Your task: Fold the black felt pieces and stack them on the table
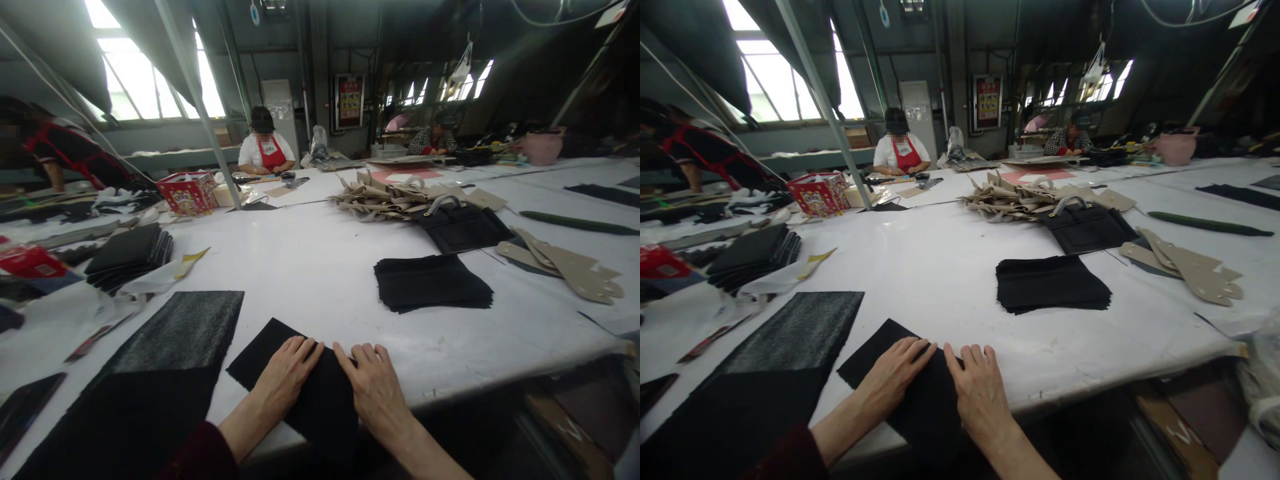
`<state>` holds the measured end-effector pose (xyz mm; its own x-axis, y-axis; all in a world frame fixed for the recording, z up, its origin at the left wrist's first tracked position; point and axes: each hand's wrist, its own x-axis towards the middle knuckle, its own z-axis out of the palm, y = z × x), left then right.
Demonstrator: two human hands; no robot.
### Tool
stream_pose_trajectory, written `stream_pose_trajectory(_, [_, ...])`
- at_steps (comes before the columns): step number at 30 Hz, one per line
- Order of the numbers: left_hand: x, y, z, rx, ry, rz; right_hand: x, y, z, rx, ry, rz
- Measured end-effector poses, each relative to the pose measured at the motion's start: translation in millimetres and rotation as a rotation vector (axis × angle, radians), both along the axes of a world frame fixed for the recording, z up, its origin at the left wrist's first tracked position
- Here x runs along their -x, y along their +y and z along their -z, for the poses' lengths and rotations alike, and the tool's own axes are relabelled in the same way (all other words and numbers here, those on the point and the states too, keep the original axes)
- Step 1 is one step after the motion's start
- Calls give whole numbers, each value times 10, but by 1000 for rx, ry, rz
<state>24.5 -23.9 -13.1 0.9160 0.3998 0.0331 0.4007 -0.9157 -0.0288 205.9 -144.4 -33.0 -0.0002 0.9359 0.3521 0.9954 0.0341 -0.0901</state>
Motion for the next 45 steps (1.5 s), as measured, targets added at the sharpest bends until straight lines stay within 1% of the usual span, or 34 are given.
stream_pose_trajectory(2, [-6, 1, -6, 1, 5, 2, 40, 63, 6, 7, -20, -9])
stream_pose_trajectory(4, [-3, 0, -15, 9, 18, 3, 43, 71, 29, -2, -32, -22])
stream_pose_trajectory(8, [-13, -9, -65, 28, 46, -15, -53, -37, 83, -41, -43, -36])
stream_pose_trajectory(11, [-70, 21, -143, 92, 56, -32, -135, -108, 72, -54, -11, -25])
stream_pose_trajectory(14, [-165, 118, -227, 168, 31, -96, -179, -112, -30, -7, 124, -13])
stream_pose_trajectory(16, [-237, 198, -257, 206, -1, -138, -188, -78, -121, 26, 232, 11])
stream_pose_trajectory(18, [-304, 257, -255, 222, -21, -140, -189, -24, -174, 29, 326, 44])
stream_pose_trajectory(19, [-333, 271, -243, 220, -21, -126, -190, 5, -172, 20, 370, 57])
stream_pose_trajectory(21, [-378, 267, -206, 211, -25, -92, -196, 53, -100, -11, 460, 54])
stream_pose_trajectory(23, [-413, 237, -168, 230, -59, -60, -228, 68, 33, -50, 568, 29])
stream_pose_trajectory(25, [-462, 211, -150, 282, -112, -44, -318, 44, 146, -60, 727, 64])
stream_pose_trajectory(26, [-501, 206, -154, 312, -134, -48, -399, 21, 166, -40, 824, 104])
stream_pose_trajectory(28, [-620, 216, -188, 374, -151, -69, -653, -35, 103, 42, 1003, 183])
stream_pose_trajectory(29, [-705, 230, -216, 407, -144, -77, -829, -61, 23, 88, 1063, 197])
stream_pose_trajectory(31, [-930, 268, -283, 479, -125, -77, -1266, -94, -198, 134, 1103, 190])
stream_pose_trajectory(34, [-1401, 342, -365, 605, -188, -81, -2035, -70, -526, 157, 1013, 186])
stream_pose_trajectory(37, [-1985, 434, -385, 668, -376, -111, -2759, 66, -718, 178, 753, 242])
stream_pose_trajectory(39, [-2381, 509, -365, 620, -497, -124, -3148, 216, -775, 193, 546, 277])
stream_pose_trajectory(41, [-2730, 590, -326, 536, -574, -159, -3447, 395, -787, 178, 428, 301])
stream_pose_trajectory(43, [-3000, 669, -271, 460, -606, -215, -3658, 573, -753, 147, 362, 332])
stream_pose_trajectory(45, [-3179, 738, -199, 410, -621, -265, -3783, 722, -668, 116, 283, 373])
